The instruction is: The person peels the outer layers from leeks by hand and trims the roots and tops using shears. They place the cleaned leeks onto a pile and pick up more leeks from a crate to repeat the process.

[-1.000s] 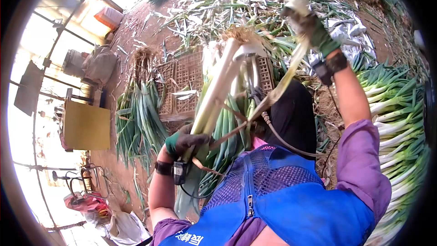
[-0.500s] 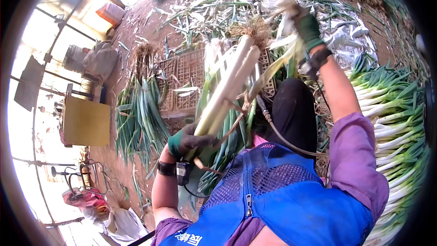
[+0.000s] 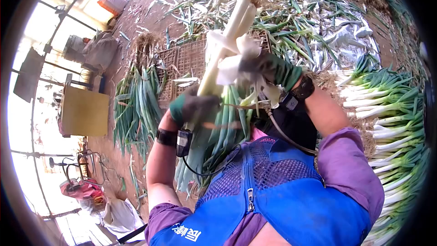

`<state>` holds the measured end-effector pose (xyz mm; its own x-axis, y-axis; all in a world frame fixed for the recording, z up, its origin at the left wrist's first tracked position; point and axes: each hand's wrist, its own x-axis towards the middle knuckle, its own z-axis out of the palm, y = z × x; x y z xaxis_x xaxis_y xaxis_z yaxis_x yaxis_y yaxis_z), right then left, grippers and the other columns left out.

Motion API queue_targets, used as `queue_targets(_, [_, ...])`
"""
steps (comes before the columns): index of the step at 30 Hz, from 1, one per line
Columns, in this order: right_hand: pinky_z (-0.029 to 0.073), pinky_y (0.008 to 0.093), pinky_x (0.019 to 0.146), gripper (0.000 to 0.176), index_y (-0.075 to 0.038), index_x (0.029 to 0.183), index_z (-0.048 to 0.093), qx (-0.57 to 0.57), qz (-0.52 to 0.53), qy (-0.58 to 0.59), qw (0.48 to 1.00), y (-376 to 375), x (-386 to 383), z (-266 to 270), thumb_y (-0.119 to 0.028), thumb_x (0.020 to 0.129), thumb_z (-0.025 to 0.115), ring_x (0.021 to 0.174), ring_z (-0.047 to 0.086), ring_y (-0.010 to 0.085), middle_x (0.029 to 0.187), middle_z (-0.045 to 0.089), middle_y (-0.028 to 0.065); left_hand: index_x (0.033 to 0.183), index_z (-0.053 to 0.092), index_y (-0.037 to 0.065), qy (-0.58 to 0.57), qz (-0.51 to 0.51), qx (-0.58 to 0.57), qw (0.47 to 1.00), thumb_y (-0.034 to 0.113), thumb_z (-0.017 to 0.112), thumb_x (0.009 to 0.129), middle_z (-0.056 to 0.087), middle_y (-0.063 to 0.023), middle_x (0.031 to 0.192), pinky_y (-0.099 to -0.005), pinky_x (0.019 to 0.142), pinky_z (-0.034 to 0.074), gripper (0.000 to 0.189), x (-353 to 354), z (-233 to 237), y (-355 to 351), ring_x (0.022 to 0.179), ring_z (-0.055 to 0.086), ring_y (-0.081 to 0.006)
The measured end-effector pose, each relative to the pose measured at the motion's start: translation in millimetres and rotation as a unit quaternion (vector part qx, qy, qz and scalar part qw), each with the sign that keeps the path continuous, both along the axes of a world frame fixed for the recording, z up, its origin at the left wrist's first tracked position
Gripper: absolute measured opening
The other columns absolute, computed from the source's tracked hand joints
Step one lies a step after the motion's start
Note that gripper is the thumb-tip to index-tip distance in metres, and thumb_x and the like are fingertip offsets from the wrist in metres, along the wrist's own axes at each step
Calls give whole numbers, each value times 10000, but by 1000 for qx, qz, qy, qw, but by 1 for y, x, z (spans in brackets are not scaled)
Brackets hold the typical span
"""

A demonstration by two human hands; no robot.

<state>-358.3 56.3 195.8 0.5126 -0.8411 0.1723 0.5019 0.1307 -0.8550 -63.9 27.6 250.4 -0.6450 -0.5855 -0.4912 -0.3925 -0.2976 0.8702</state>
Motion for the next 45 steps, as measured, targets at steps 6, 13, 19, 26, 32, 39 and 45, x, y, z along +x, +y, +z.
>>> queue_targets(6, [565, 311, 850, 338, 1, 1220, 585, -10, 16, -101, 995, 3, -27, -29, -105, 903, 630, 1020, 647, 213, 1157, 650, 137, 1092, 672, -28, 32, 73, -15, 997, 220, 685, 797, 705, -94, 961, -303, 790, 545, 385, 13, 16, -15, 851, 677, -188])
queue_targets(13, [565, 357, 881, 505, -39, 1381, 497, -25, -163, -22, 986, 2, -93, 9, -294, 967, 631, 1021, 647, 204, 1206, 635, 120, 1165, 620, -37, 114, 135, 37, 984, 220, 667, 839, 687, -139, 1020, -348, 872, 559, 417, 48, -6, -61, 935, 682, -229])
queue_targets(19, [599, 275, 696, 453, 20, 1280, 540, -42, -11, 52, 998, -13, 68, -9, -258, 943, 658, 881, 680, 143, 1130, 643, 95, 1210, 598, -27, 125, 39, -15, 991, 316, 696, 874, 682, -105, 996, -352, 884, 546, 490, 7, 37, -44, 909, 671, -214])
queue_targets(26, [469, 215, 442, 254, -60, 1174, 580, -197, 42, 235, 951, -41, 57, -114, -238, 995, 556, 598, 593, 90, 835, 621, 37, 1150, 645, -34, 62, 39, -75, 995, 280, 685, 851, 697, -103, 983, -334, 819, 538, 435, 32, 37, -60, 891, 675, -206])
queue_targets(32, [515, 359, 852, 181, -46, 1042, 628, -518, -354, 486, 608, -29, -39, -15, -196, 943, 606, 961, 606, 222, 1027, 634, 31, 1165, 628, -44, 117, 86, -61, 988, 250, 674, 846, 694, -132, 990, -361, 831, 547, 437, 42, 21, -58, 896, 678, -234])
queue_targets(39, [549, 349, 764, 237, -95, 936, 646, -156, -320, -18, 934, -37, -40, 26, -330, 962, 639, 717, 640, 172, 769, 620, 28, 1277, 549, -50, 152, 33, -28, 987, 232, 699, 811, 663, -139, 988, -401, 841, 561, 565, 44, -2, -58, 897, 668, -259])
queue_targets(45, [574, 278, 705, 169, -23, 924, 689, -193, 65, 142, 969, -39, 23, 37, -161, 944, 594, 741, 688, 162, 831, 689, 81, 1286, 537, -51, 120, -2, 20, 993, 227, 721, 783, 687, -169, 986, -379, 804, 575, 604, 15, 22, -32, 859, 692, -265])
